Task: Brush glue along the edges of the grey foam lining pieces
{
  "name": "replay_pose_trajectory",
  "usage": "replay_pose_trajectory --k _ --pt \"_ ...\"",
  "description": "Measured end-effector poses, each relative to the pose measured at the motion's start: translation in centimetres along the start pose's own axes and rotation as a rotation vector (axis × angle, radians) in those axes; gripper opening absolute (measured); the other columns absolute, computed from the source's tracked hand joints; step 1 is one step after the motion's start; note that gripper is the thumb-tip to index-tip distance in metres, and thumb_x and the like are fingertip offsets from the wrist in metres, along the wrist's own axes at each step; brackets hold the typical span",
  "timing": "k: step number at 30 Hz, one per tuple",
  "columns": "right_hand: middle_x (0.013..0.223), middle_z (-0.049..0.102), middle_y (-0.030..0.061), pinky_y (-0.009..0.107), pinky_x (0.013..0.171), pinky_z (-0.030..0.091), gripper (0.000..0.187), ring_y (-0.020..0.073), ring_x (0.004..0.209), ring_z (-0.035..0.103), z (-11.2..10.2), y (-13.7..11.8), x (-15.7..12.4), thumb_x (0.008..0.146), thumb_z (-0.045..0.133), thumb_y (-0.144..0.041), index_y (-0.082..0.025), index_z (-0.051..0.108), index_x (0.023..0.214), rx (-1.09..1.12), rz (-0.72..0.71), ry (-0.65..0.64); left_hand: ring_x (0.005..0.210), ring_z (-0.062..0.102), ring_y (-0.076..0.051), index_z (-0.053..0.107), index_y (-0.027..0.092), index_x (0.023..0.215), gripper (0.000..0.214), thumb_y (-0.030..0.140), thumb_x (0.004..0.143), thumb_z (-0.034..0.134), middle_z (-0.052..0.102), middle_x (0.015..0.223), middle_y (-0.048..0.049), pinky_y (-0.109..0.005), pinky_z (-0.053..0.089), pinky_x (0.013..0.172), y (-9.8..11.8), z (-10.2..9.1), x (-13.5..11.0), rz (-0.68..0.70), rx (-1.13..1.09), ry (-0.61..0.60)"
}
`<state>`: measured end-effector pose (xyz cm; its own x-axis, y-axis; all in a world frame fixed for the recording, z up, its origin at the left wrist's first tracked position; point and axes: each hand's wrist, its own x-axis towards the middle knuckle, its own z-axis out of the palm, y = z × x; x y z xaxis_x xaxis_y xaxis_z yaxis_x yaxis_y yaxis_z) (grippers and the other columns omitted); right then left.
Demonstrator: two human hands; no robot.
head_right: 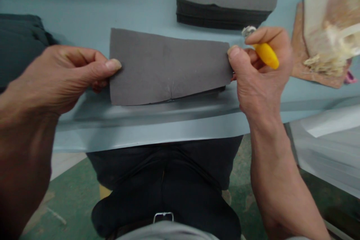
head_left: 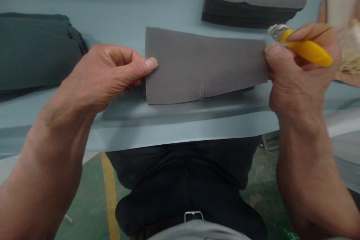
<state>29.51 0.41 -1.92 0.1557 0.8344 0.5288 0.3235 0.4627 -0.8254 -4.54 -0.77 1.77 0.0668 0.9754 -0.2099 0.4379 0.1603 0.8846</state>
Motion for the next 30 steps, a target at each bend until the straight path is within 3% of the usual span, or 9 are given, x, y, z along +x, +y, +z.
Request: replay_pose_trajectory --k 7,12,18,24,30 --pt "0.067 0.044 -0.0112 0.020 0.049 0.032 0.045 0.0008 0.048 0.038 -0.01 0.37 -0.04 0.077 0.093 -0.061 -0.026 0.070 0.093 -0.031 0.002 0.035 0.045 0.041 -0.001 0.061 0.013 0.061 0.044 0.039 0.090 0.082 0.051 0.054 0.0068 -0.013 0.023 0.044 0.02 0.22 0.09 -0.007 -0.025 -0.012" --pt "0.063 0.042 -0.0115 0.019 0.045 0.029 0.050 0.0012 0.045 0.037 -0.05 0.29 -0.02 0.072 0.093 -0.067 -0.026 0.071 0.092 -0.001 -0.010 0.020 0.045 0.040 -0.001 0.061 0.014 0.060 0.041 0.036 0.088 0.081 0.051 0.052 0.0068 -0.013 0.023 0.045 0.28 0.43 0.10 -0.005 -0.061 -0.031" --pt "0.064 0.043 -0.0123 0.018 0.045 0.032 0.055 0.0000 0.046 0.039 -0.19 -0.02 -0.06 0.069 0.092 -0.070 -0.024 0.071 0.094 -0.019 0.011 0.013 0.044 0.039 -0.002 0.063 0.014 0.058 0.042 0.038 0.087 0.082 0.052 0.051 0.0064 -0.014 0.022 0.042 0.41 0.49 -0.13 -0.003 -0.012 0.013" --pt "0.063 0.040 -0.0133 0.017 0.045 0.036 0.053 -0.0004 0.046 0.040 -0.27 -0.19 -0.07 0.076 0.087 -0.070 -0.026 0.064 0.094 -0.062 0.016 -0.048 0.044 0.039 -0.002 0.065 0.014 0.060 0.041 0.034 0.090 0.084 0.052 0.051 0.0071 -0.013 0.021 0.040 0.54 0.69 -0.39 -0.011 0.005 0.040" --pt "0.061 0.041 -0.0125 0.020 0.043 0.034 0.051 0.0021 0.045 0.039 -0.19 -0.05 -0.11 0.074 0.091 -0.069 -0.027 0.067 0.091 -0.033 0.031 -0.006 0.043 0.038 -0.001 0.065 0.013 0.061 0.040 0.031 0.092 0.085 0.051 0.050 0.0073 -0.013 0.020 0.039 0.55 0.71 -0.41 -0.023 0.054 0.071"
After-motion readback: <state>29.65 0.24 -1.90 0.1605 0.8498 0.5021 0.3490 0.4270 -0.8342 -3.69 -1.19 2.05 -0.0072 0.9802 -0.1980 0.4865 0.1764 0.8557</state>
